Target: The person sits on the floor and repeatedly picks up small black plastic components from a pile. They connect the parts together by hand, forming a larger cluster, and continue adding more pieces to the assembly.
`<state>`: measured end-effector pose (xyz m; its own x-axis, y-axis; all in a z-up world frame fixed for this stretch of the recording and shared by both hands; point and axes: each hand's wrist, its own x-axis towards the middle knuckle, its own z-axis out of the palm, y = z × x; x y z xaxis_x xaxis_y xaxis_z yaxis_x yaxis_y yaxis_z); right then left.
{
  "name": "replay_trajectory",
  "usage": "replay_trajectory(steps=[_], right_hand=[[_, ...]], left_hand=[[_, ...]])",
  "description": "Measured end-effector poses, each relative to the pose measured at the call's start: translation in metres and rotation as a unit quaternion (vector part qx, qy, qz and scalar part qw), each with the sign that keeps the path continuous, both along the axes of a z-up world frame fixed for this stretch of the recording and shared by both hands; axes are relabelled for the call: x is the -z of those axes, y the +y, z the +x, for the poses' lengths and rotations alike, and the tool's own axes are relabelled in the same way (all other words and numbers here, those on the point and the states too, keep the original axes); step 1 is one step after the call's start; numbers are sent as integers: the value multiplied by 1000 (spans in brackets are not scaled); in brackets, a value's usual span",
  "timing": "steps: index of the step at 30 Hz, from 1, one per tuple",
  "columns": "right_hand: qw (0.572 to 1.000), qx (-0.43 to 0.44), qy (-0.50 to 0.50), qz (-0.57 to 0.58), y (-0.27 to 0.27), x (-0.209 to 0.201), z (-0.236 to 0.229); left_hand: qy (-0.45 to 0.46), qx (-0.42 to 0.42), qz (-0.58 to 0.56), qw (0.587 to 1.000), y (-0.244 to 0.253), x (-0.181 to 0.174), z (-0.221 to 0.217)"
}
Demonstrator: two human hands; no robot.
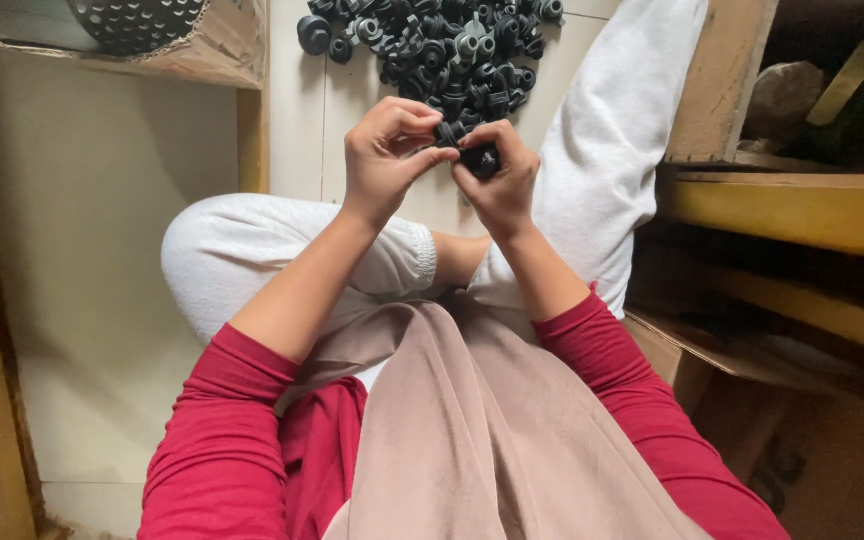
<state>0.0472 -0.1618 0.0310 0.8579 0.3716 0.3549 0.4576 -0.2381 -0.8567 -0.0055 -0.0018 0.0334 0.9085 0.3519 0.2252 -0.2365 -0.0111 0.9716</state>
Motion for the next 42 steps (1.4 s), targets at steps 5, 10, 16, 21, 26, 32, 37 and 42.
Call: replay_trajectory(steps=[5,10,16,21,26,32,37,42], right_hand=[[997,17,-15,76,4,-17,2],[993,3,-72,98,5,-18,-2],[988,-16,-141,67,7,-21,4],[983,13,-163,88,6,-19,8],[988,28,-126,85,0,-14,20],[990,-38,-73,111,-3,-16,21],[993,-69,-65,73,-6,-11,21],[998,-42,4,44,-6,-4,17]], left_hand=[[36,15,-103,994,8,19,2],[34,44,-165,985,3,29,3],[74,60,-185,978,4,45,5],[147,114,-289,939,6,37,5],[175,177,-325,913,6,21,2],[220,192,-301,908,9,39,5],[261,174,-269,911,12,71,6],[255,121,-277,919,11,44,4]])
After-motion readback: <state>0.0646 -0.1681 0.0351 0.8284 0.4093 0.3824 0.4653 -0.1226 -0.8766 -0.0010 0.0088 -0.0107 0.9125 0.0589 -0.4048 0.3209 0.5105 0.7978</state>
